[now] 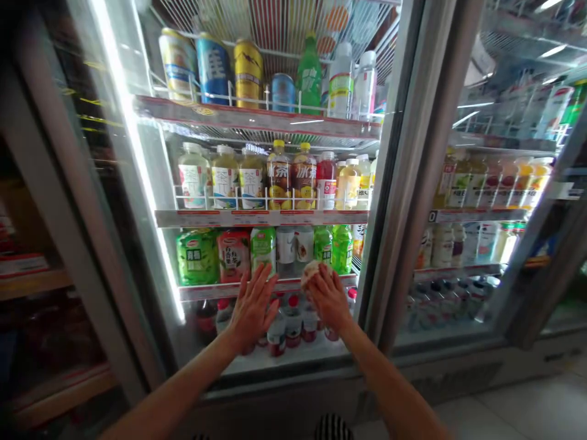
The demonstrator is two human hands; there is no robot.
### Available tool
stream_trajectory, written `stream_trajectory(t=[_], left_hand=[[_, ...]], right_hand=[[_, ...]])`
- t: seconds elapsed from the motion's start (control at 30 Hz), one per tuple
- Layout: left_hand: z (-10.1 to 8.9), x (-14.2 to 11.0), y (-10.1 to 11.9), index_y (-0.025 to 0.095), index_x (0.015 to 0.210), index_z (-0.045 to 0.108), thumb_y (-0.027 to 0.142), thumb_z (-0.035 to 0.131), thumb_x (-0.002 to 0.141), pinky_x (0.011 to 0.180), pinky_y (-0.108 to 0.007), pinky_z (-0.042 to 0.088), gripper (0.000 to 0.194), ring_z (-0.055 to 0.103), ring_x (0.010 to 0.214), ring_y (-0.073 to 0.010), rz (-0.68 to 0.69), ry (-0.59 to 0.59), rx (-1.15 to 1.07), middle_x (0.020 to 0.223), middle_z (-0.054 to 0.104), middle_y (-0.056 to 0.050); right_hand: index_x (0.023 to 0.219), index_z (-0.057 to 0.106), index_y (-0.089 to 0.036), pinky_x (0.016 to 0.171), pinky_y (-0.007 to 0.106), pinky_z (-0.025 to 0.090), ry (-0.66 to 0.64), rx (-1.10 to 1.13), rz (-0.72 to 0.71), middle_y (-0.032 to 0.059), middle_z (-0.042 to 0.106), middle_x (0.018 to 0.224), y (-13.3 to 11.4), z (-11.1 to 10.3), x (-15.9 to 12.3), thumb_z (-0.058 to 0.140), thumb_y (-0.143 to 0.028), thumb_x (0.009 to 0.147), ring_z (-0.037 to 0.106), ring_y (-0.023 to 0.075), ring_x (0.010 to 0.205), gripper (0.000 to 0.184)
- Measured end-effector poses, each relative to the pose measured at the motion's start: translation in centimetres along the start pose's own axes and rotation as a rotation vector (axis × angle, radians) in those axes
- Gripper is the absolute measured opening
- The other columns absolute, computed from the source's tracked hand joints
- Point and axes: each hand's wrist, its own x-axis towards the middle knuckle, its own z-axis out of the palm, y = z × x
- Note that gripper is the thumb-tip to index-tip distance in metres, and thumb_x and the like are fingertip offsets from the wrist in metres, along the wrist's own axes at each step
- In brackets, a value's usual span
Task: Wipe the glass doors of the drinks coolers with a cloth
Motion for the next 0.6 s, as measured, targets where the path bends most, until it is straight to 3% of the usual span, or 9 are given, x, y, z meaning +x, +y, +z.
stream_trajectory(t=[0.13,0.23,0.37,0.5,0.6], left_hand=[[1.1,0.4,1.1,0.015,0.133,0.033,0.018,0.045,0.081,0.109,-0.05,0.019,0.053,0.017,0.137,-0.0248,0.023,-0.011,-0.031,0.141,0.036,-0.014],[1.7,0.3,1.8,0.016,0.134,0.031,0.017,0.045,0.081,0.108,-0.05,0.021,0.055,0.018,0.136,-0.0253,0.04,-0.007,-0.049,0.14,0.036,-0.014],[2.3,0.2,2.2,0.015,0.133,0.032,0.016,0.045,0.08,0.108,-0.05,0.023,0.054,0.019,0.136,-0.0252,0.069,-0.007,-0.06,0.138,0.039,-0.014],[2.4,0.6,2.1,0.014,0.131,0.034,0.015,0.047,0.08,0.108,-0.051,0.022,0.053,0.019,0.136,-0.0264,0.072,0.011,-0.054,0.138,0.039,-0.016],[2.3,0.3,1.6,0.014,0.132,0.034,0.016,0.048,0.08,0.108,-0.051,0.022,0.054,0.019,0.136,-0.0265,0.054,0.001,-0.041,0.139,0.037,-0.016]], right_hand=[[0.13,0.042,-0.015,0.103,0.057,0.028,0.222,-0.092,0.251,0.0158,0.03,0.144,3.8,-0.2,0.0,0.045,-0.018,0.081,0.016,0.0323,0.136,0.049],[0.14,0.026,-0.021,0.101,0.058,0.032,0.207,-0.101,0.268,0.0128,0.02,0.148,4.0,0.0,-2.6,0.044,-0.018,0.082,0.016,0.0329,0.136,0.06],[0.142,0.019,-0.021,0.1,0.058,0.033,0.141,-0.123,0.285,0.0138,0.021,0.147,4.8,0.0,-4.1,0.044,-0.018,0.083,0.017,0.0334,0.135,0.064],[0.141,0.02,-0.02,0.101,0.057,0.032,0.315,-0.145,0.48,0.0163,0.019,0.147,7.8,-0.2,-1.6,0.041,-0.02,0.085,0.021,0.0321,0.134,0.06],[0.142,0.018,-0.02,0.1,0.059,0.032,0.315,-0.136,0.511,0.0163,0.017,0.148,5.6,0.8,-3.0,0.041,-0.019,0.085,0.018,0.0328,0.135,0.061]])
